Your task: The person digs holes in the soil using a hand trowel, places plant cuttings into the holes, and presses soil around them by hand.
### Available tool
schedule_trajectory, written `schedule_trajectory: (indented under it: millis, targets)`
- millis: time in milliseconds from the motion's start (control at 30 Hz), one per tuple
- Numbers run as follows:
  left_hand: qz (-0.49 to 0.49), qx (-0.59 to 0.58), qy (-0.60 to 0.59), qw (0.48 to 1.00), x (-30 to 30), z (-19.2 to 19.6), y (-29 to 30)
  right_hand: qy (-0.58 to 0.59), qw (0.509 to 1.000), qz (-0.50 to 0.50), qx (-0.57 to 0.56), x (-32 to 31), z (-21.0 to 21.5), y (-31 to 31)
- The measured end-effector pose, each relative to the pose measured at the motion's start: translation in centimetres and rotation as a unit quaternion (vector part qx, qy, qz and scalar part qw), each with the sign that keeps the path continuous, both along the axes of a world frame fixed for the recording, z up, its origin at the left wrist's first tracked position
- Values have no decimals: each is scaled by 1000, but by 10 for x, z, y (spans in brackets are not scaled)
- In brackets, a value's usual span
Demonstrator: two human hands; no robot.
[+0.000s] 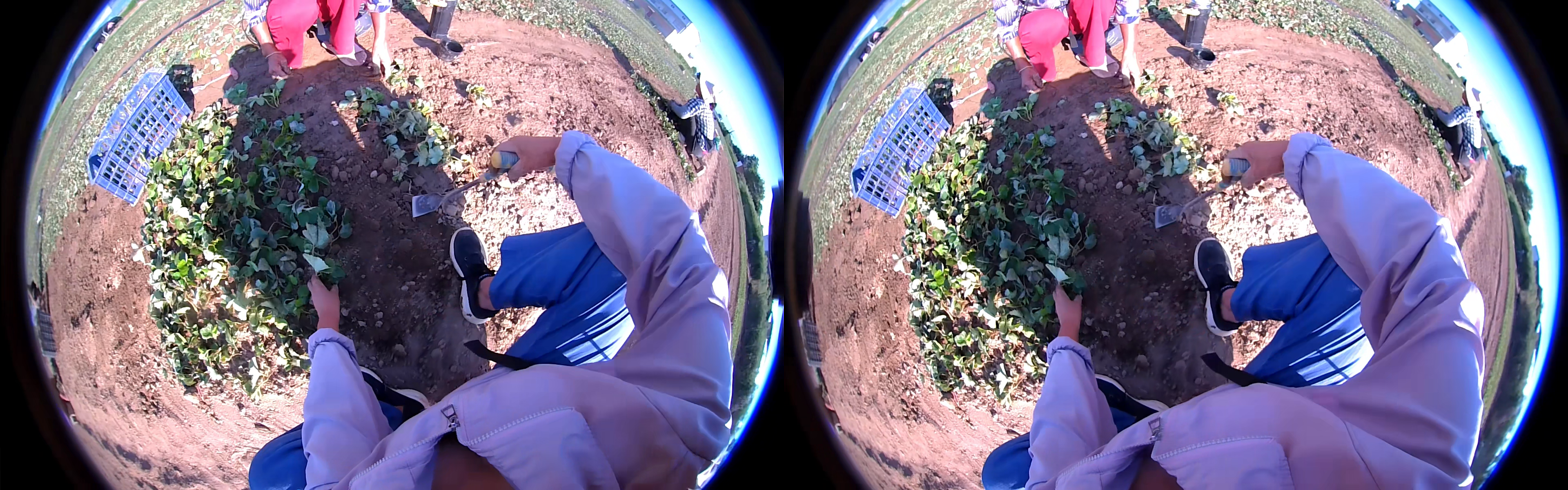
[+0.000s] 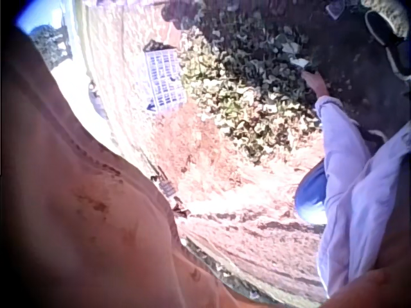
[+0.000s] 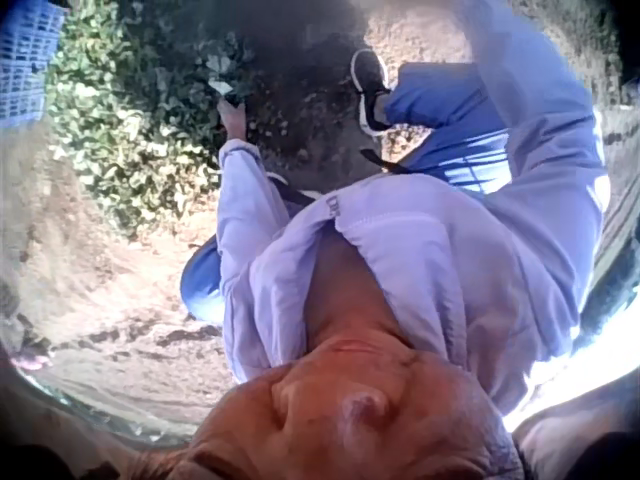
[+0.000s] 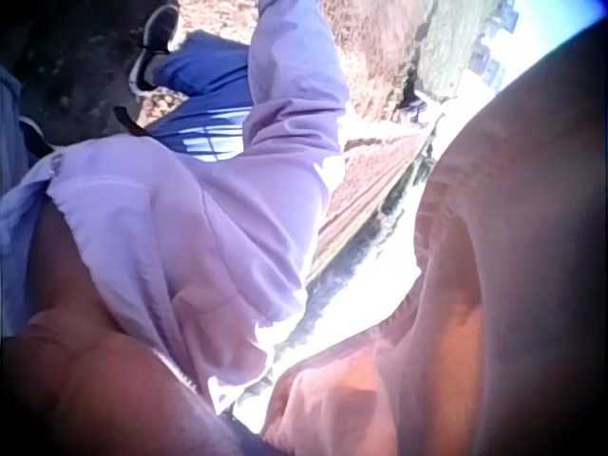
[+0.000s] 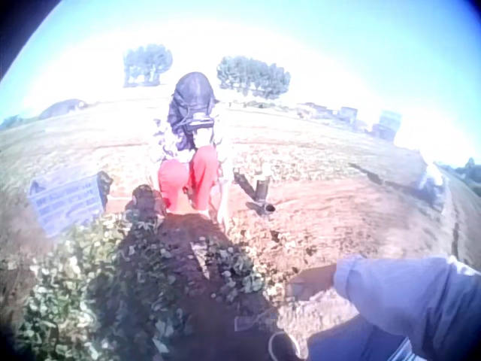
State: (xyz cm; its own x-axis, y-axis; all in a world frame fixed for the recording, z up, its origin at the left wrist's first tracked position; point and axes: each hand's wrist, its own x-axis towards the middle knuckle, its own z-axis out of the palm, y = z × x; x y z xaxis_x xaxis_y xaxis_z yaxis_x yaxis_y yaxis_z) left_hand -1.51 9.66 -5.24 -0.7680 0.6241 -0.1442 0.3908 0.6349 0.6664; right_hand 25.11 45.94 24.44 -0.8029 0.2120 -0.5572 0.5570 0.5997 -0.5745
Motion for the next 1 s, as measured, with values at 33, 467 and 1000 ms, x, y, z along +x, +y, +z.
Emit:
schedule_trajectory:
  millis: [33, 467, 1000]
  targets:
    - [12, 0, 10, 1000, -1, 3, -2, -29, 999, 27, 20, 13, -10, 11]
    - [23, 38, -3, 999, 32, 28, -28, -72, 970, -146, 183, 138, -167, 13]
    - [-29, -17, 1, 999, 57, 47, -16, 80, 872, -429, 219, -8, -253, 50]
